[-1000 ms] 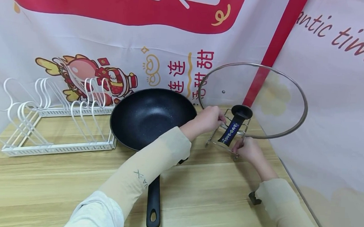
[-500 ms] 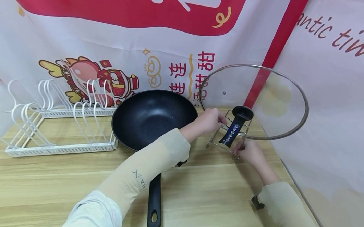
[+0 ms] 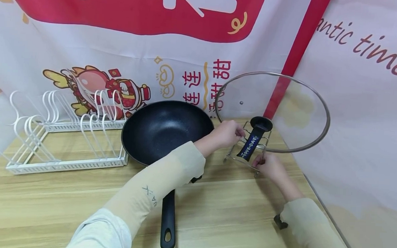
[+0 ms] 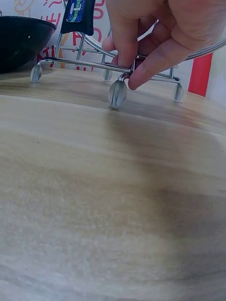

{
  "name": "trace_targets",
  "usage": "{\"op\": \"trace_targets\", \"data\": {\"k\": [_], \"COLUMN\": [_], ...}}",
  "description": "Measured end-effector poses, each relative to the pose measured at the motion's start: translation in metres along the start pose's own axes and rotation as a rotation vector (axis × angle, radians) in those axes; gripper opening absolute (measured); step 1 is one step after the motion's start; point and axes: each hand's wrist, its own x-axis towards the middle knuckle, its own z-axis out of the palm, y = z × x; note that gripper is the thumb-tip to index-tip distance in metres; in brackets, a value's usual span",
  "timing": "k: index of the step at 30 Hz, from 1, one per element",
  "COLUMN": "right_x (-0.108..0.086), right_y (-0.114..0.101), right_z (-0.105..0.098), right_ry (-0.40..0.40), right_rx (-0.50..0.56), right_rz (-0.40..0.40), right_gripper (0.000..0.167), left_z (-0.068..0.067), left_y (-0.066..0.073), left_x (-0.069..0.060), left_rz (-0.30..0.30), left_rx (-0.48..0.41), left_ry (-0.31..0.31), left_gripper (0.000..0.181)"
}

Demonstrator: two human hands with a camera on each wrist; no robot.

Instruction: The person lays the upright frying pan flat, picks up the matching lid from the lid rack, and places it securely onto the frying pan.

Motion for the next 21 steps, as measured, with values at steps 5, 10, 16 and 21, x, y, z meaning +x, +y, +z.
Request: {"op": "trace_targets", "data": {"k": [5, 10, 16, 21], "right_x": [0.001, -0.001, -0.006, -0.005], "right_y": [0.001, -0.002, -0.008, -0.008], "right_z": [0.002, 0.004, 0.002, -0.002], "right_ry": [0.022, 0.053, 0.091, 0.097], "right_rx": [0.001, 0.029, 0.130, 0.135], "right_rz": [-0.005, 0.009, 0.082, 0.083], "right_gripper": [0.008, 0.007, 0.013, 0.014], "left_z": [-0.002, -0.003, -0.004, -0.004], "left_y": [-0.002, -0.006, -0.016, -0.017], "left_x": [-0.001, -0.002, -0.002, 0.000], "left_rz": [0.006, 0.028, 0.053, 0.063], "left_rx": [-0.024, -0.070, -0.207, -0.211], "left_ry": [-0.012, -0.018, -0.023, -0.017], "left_gripper": [0.024, 0.021, 0.018, 0.016]}}
